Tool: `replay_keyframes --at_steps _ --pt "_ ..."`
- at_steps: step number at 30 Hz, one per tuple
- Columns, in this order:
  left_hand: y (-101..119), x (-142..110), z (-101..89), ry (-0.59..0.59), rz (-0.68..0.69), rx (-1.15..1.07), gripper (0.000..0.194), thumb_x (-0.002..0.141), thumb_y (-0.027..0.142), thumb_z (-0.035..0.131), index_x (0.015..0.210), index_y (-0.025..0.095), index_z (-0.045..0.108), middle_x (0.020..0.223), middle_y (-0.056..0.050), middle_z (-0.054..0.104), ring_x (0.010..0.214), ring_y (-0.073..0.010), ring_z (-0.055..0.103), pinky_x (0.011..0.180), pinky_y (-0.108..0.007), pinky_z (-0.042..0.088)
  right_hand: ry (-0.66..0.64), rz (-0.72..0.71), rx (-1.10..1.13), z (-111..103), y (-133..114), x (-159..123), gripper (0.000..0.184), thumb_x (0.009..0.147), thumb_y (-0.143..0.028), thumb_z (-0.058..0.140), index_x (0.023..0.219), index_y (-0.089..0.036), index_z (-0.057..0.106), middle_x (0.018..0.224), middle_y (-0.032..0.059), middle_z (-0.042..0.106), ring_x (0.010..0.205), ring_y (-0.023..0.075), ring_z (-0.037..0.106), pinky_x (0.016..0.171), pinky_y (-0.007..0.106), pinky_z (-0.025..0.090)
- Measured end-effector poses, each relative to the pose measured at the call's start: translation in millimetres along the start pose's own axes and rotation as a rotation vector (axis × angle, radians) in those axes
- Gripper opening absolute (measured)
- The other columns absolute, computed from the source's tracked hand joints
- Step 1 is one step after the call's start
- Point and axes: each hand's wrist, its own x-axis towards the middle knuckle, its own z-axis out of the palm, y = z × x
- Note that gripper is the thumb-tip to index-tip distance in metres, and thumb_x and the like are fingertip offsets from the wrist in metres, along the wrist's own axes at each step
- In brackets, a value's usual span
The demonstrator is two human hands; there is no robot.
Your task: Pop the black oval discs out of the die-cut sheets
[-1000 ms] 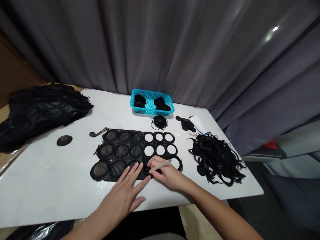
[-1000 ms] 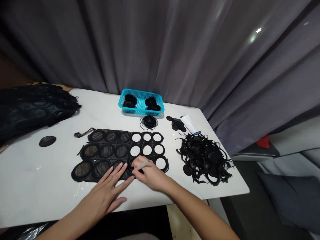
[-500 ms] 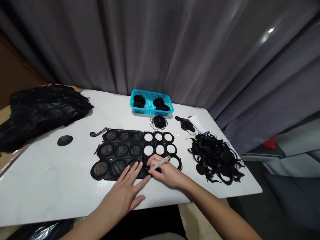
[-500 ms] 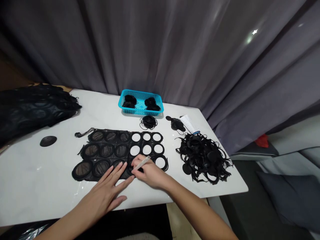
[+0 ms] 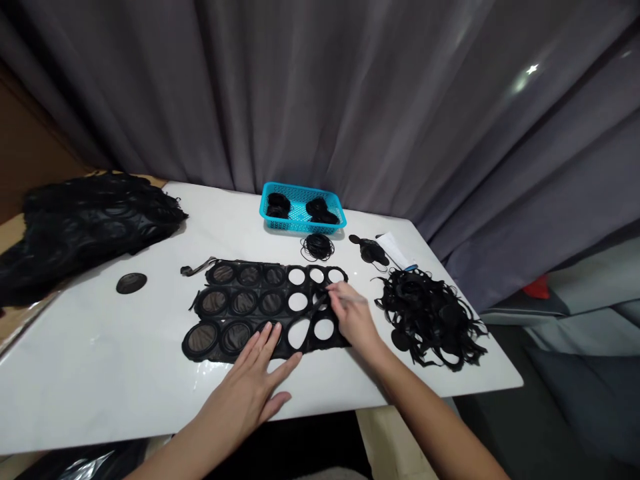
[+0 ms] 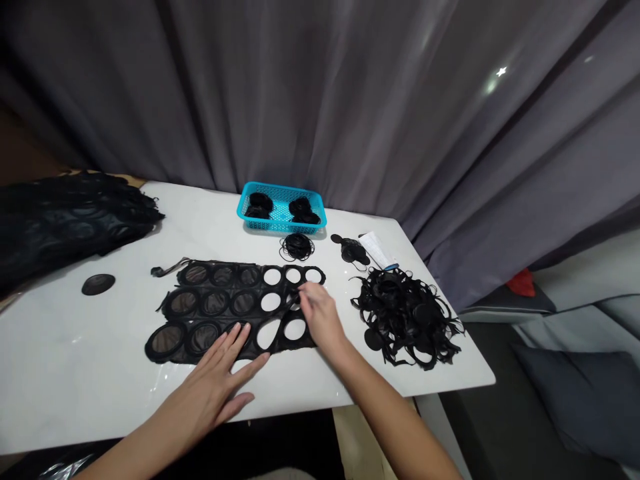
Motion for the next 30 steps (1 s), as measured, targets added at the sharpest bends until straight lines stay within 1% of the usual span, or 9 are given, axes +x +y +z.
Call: replay_keyframes --at_steps 1,3,6,9,11,14,20,26,30 --pt "0 0 -1.2 -0.005 0.003 0.001 0.058 0.094 0.034 0.065 0.149 0.031 0.045 0.168 -0.013 0.011 0.147 -0.0415 0.029 0.109 -0.058 0.040 0.026 0.036 0.021 -4 -1 8 0.016 0.100 -0.023 0.043 0.097 -0.021 0.059 0.089 0.0044 0.062 0.079 0.0203 0.058 0.075 0.033 0.048" --pt "0 -2 -5.1 -0.020 0.014 0.001 0.060 0.095 0.036 0.064 0.151 0.031 0.043 0.167 -0.014 0.016 0.147 -0.0401 0.031 0.110 -0.056 0.041 -0.021 0.014 0.055 -4 -9 20 0.015 0.100 -0.024 0.044 0.097 -0.021 0.058 0.088 0.0031 0.062 0.078 0.0189 0.058 0.074 0.031 0.047" --pt "-5 -12 -12.3 -0.019 -0.029 0.017 0.063 0.098 0.040 0.059 0.155 0.026 0.037 0.164 -0.015 0.027 0.146 -0.0369 0.035 0.111 -0.054 0.041 -0.217 -0.146 0.080 17 -31 20 0.014 0.099 -0.017 0.045 0.094 -0.020 0.058 0.094 0.0050 0.063 0.089 0.0195 0.059 0.081 0.031 0.046" --pt "-14 -29 -18.2 0.013 -0.074 0.065 0.059 0.100 0.041 0.055 0.154 0.024 0.038 0.162 -0.016 0.030 0.144 -0.0361 0.037 0.111 -0.053 0.042 -0.423 -0.259 0.087 41 -47 10 0.013 0.098 -0.014 0.047 0.094 -0.020 0.057 0.095 0.0056 0.062 0.091 0.0195 0.058 0.082 0.031 0.046" --pt "-19 -38 -20.9 0.009 -0.057 0.090 0.056 0.100 0.038 0.055 0.153 0.026 0.040 0.163 -0.015 0.029 0.144 -0.0360 0.039 0.110 -0.053 0.043 -0.503 -0.271 0.116 48 -50 4 0.010 0.098 -0.014 0.049 0.096 -0.020 0.057 0.097 0.0052 0.061 0.093 0.0189 0.057 0.083 0.030 0.046" --pt "-21 -46 -23.3 -0.010 -0.053 0.080 0.055 0.100 0.034 0.057 0.152 0.028 0.041 0.164 -0.015 0.025 0.143 -0.0359 0.039 0.109 -0.052 0.044 -0.575 -0.222 0.173 47 -50 0 0.007 0.098 -0.016 0.054 0.095 -0.021 0.057 0.106 0.0044 0.059 0.097 0.0176 0.056 0.086 0.029 0.046" --pt "-18 -45 -23.1 -0.019 -0.070 0.041 0.058 0.098 0.033 0.060 0.152 0.026 0.041 0.164 -0.016 0.022 0.143 -0.0387 0.039 0.108 -0.054 0.045 -0.627 -0.164 0.200 43 -50 0 0.013 0.096 -0.018 0.057 0.084 -0.020 0.056 0.112 0.0026 0.057 0.097 0.0162 0.055 0.088 0.030 0.044" --pt "-18 -46 -22.3 0.000 -0.076 0.009 0.057 0.098 0.032 0.059 0.152 0.027 0.042 0.165 -0.014 0.020 0.144 -0.0377 0.036 0.110 -0.054 0.043 -0.643 -0.156 0.187 45 -51 3 0.014 0.096 -0.019 0.057 0.082 -0.020 0.055 0.112 0.0029 0.056 0.097 0.0166 0.055 0.088 0.031 0.045" --pt "-17 -46 -22.5 -0.006 -0.076 0.017 0.056 0.098 0.031 0.059 0.152 0.027 0.043 0.165 -0.015 0.021 0.144 -0.0382 0.036 0.110 -0.054 0.042 -0.618 -0.185 0.149 46 -52 -1 0.013 0.096 -0.019 0.058 0.083 -0.021 0.055 0.111 0.0031 0.056 0.097 0.0166 0.055 0.089 0.031 0.047"
